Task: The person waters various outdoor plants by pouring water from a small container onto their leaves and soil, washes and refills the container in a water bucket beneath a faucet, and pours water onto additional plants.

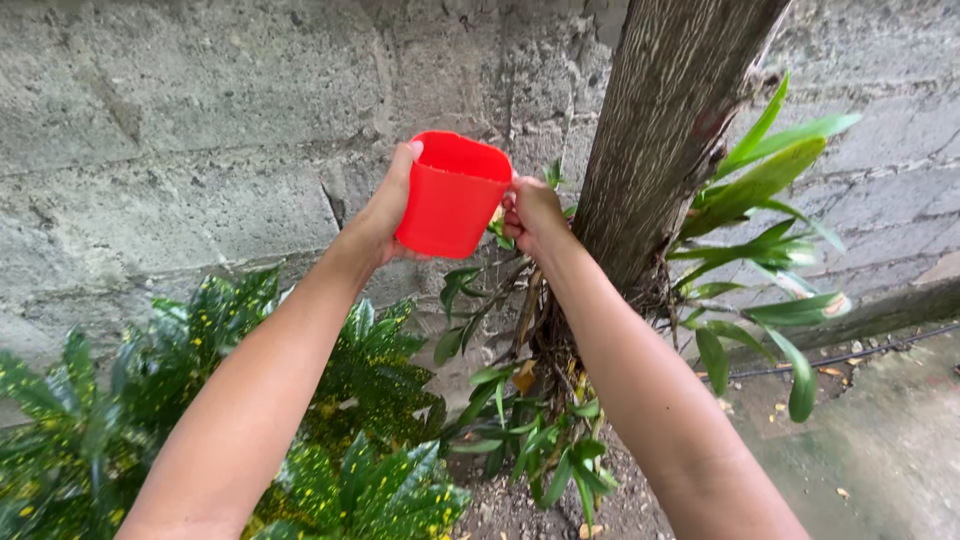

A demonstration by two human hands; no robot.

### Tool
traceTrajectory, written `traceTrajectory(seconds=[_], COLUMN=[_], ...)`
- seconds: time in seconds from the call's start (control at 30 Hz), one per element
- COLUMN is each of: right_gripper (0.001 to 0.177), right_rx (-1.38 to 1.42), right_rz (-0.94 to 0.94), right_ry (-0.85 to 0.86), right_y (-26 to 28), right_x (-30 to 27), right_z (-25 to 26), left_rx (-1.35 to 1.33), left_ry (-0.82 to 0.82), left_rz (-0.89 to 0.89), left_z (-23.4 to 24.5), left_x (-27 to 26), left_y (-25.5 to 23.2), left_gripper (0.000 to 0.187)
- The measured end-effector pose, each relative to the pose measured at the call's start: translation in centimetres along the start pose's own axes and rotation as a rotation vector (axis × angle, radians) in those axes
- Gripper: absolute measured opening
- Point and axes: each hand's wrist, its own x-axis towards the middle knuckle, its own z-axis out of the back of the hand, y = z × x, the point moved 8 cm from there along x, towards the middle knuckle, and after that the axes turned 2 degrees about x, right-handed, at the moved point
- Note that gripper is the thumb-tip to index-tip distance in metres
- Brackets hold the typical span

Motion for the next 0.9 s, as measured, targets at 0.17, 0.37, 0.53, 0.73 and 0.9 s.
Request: traceTrajectory(seconds=[0.17,0.37,0.53,0.73,0.9], right_gripper=[0.021,0.02,0.028,0.035,0.031], right_rx=[0.033,0.064,0.12,0.176,0.21], right_rz=[0.02,-0.007,-0.085,-0.051,-0.103], right_ry=[0.061,0.002,0.029,-0.033,-0.033], right_y=[0.3,-0.2,-0.9,-1.4,-2.5], right_x=[1.3,1.8,3.4,6.6,8.4], right_z=[0.2,-0.1,0.2,2.6,3.0], left_rx=[0.097,0.085,0.113,0.112,0.019], left_ry=[-0.04,-0.104,-0.103,-0.113,-0.142], left_rz=[0.002,-0.019,0.017,-0.05,-0.188], left_z=[-0.4,-0.6,-0.6,-0.4,0.1], left_x=[0.6,0.9,1.2,2.9,5.2], left_y=[-0.7,-1.8,-2.3,-1.4,-2.1], left_gripper=[0.085,0.082,0.08,0.074,0.075])
